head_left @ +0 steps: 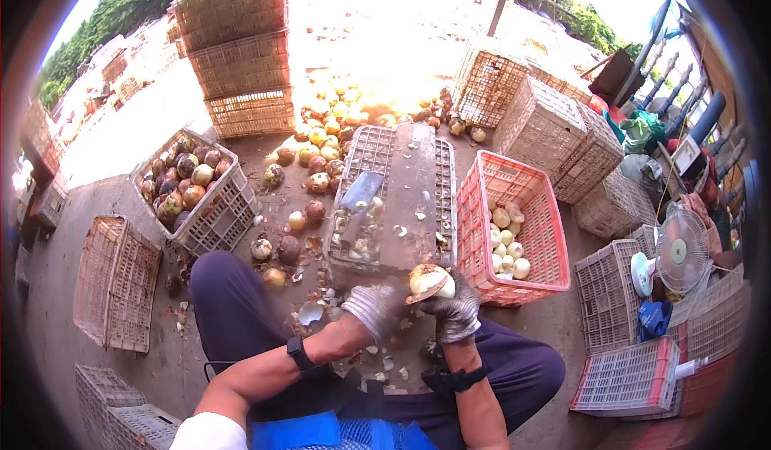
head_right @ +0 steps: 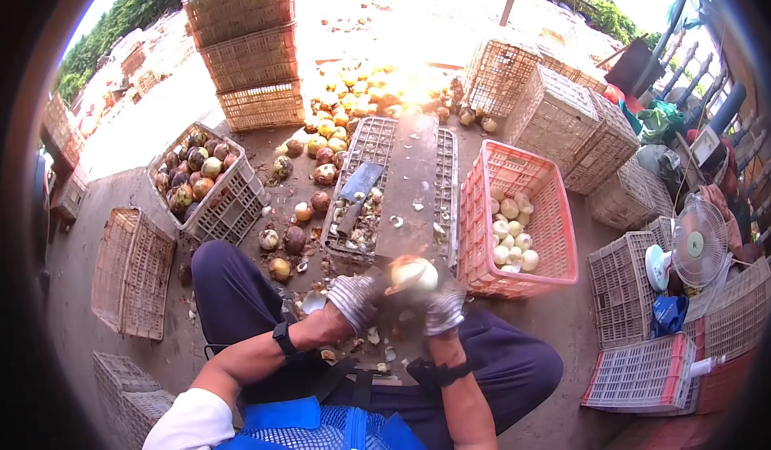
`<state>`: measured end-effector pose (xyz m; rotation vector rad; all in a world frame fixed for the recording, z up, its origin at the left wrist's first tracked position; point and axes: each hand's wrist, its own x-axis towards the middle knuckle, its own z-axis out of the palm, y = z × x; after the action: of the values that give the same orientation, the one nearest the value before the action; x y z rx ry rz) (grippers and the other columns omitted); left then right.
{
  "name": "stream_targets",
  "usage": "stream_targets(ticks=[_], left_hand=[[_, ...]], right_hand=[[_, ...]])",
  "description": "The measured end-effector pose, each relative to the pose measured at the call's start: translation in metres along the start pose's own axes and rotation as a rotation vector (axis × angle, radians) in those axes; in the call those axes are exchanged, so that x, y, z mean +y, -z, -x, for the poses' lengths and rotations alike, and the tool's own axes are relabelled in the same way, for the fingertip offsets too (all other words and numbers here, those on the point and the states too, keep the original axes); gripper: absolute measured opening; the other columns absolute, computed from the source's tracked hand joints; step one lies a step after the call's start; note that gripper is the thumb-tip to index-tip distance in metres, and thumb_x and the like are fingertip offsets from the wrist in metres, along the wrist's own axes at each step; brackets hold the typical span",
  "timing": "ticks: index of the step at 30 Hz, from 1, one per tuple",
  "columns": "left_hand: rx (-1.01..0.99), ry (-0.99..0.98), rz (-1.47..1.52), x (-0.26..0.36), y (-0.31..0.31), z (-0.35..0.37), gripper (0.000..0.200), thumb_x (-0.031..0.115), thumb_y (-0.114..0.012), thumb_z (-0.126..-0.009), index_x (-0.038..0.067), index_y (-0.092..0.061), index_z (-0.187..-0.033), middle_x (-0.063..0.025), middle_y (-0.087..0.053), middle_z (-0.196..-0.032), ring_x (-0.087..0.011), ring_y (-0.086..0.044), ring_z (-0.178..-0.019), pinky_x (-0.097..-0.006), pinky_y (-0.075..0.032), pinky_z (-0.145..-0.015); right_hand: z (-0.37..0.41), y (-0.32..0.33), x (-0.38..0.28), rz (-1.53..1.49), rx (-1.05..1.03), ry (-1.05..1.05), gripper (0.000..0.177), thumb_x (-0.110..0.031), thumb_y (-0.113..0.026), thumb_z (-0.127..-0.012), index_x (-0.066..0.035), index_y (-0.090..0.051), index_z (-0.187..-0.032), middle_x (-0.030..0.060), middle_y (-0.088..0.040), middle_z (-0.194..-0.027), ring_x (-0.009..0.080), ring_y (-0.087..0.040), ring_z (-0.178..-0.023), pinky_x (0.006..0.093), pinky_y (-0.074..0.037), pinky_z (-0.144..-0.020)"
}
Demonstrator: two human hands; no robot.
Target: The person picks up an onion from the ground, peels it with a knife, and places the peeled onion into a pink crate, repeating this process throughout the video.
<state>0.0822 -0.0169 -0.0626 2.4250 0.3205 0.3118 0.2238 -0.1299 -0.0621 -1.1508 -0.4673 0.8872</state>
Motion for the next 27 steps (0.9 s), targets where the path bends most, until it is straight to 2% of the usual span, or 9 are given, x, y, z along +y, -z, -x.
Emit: stream_targets(ticks=[2, 5, 8, 11, 15, 16, 21, 24, 27], left_hand=[[-0.068, 0.076, -0.09, 0.008, 0.002, -0.004, 0.032, 0.017, -0.062, -0.077, 0.005, -0.057, -0.107, -0.02, -0.061, -0.088, -0.0373, -0.061, -0.075, -0.0437, -0.048, -0.061], [0.143, 0.007, -0.057, 0.003, 0.001, -0.004, 0.028, 0.017, -0.068, -0.072, 0.003, -0.062, -0.095, -0.0203, -0.063, -0.081, -0.0385, -0.062, -0.072, -0.0442, -0.05, -0.061], [-0.047, 0.252, 0.099, -0.014, 0.015, -0.008, 0.032, 0.012, -0.058, -0.076, 0.004, -0.058, -0.107, -0.0204, -0.06, -0.087, -0.0381, -0.06, -0.077, -0.0456, -0.048, -0.064], [0.275, 0.101, -0.048, -0.037, 0.0, -0.005, 0.031, 0.011, -0.057, -0.076, 0.004, -0.058, -0.106, -0.0199, -0.061, -0.086, -0.0387, -0.06, -0.078, -0.0462, -0.048, -0.065], [0.097, -0.071, -0.05, 0.002, 0.009, -0.003, 0.03, 0.01, -0.057, -0.078, 0.005, -0.057, -0.108, -0.0192, -0.06, -0.087, -0.0398, -0.06, -0.072, -0.0473, -0.048, -0.061], [0.081, 0.029, -0.071, 0.008, 0.009, -0.002, 0.034, 0.017, -0.067, -0.074, 0.006, -0.057, -0.104, -0.0195, -0.06, -0.084, -0.0372, -0.061, -0.076, -0.0462, -0.048, -0.061], [0.093, 0.054, -0.024, 0.003, -0.009, -0.002, 0.035, 0.017, -0.065, -0.074, 0.006, -0.057, -0.107, -0.0202, -0.06, -0.085, -0.0381, -0.061, -0.075, -0.0466, -0.048, -0.061], [0.073, 0.048, 0.065, 0.004, -0.003, -0.003, 0.036, 0.017, -0.064, -0.075, 0.005, -0.057, -0.108, -0.0208, -0.06, -0.087, -0.0382, -0.061, -0.078, -0.0466, -0.048, -0.064], [0.098, 0.013, 0.061, 0.001, 0.003, -0.001, 0.037, 0.017, -0.063, -0.076, 0.005, -0.057, -0.11, -0.0212, -0.059, -0.09, -0.038, -0.059, -0.082, -0.0462, -0.047, -0.067]], right_hand=[[0.006, -0.009, -0.011, -0.091, 0.003, -0.042, 0.07, 0.0, -0.073, -0.051, 0.003, -0.054, -0.118, 0.008, -0.063, -0.101, 0.018, -0.063, -0.089, 0.0302, -0.054, -0.078], [0.005, -0.003, -0.006, -0.199, 0.055, -0.055, 0.062, -0.006, -0.071, -0.061, 0.004, -0.053, -0.119, 0.012, -0.063, -0.104, 0.0225, -0.063, -0.092, 0.0349, -0.054, -0.081], [-0.005, 0.027, 0.022, -0.429, -0.012, -0.015, 0.06, -0.016, -0.07, -0.068, 0.005, -0.051, -0.121, 0.0181, -0.061, -0.111, 0.031, -0.062, -0.099, 0.0428, -0.054, -0.087], [-0.01, 0.027, 0.021, -0.422, -0.079, 0.014, 0.061, -0.017, -0.072, -0.069, 0.005, -0.05, -0.122, 0.0171, -0.061, -0.11, 0.0314, -0.062, -0.097, 0.0429, -0.054, -0.085], [-0.01, 0.016, 0.02, -0.274, -0.049, 0.008, 0.062, -0.018, -0.074, -0.069, 0.004, -0.05, -0.123, 0.0144, -0.061, -0.109, 0.0273, -0.063, -0.093, 0.0397, -0.055, -0.082], [-0.001, 0.01, 0.007, -0.168, -0.045, -0.02, 0.06, -0.016, -0.073, -0.071, 0.003, -0.05, -0.123, 0.0123, -0.06, -0.109, 0.0244, -0.062, -0.094, 0.037, -0.055, -0.081], [-0.001, 0.023, 0.031, -0.4, 0.047, -0.121, 0.054, -0.013, -0.07, -0.074, 0.003, -0.051, -0.122, 0.0148, -0.059, -0.112, 0.0274, -0.061, -0.098, 0.0403, -0.054, -0.085], [-0.01, 0.036, 0.05, -0.046, 0.058, -0.023, 0.052, -0.012, -0.066, -0.073, 0.004, -0.051, -0.121, 0.0175, -0.057, -0.115, 0.0317, -0.058, -0.103, 0.0454, -0.052, -0.087], [-0.014, 0.042, 0.058, -0.434, 0.019, -0.132, 0.053, -0.011, -0.063, -0.072, 0.004, -0.051, -0.121, 0.0193, -0.056, -0.116, 0.0364, -0.055, -0.107, 0.0508, -0.051, -0.088]])
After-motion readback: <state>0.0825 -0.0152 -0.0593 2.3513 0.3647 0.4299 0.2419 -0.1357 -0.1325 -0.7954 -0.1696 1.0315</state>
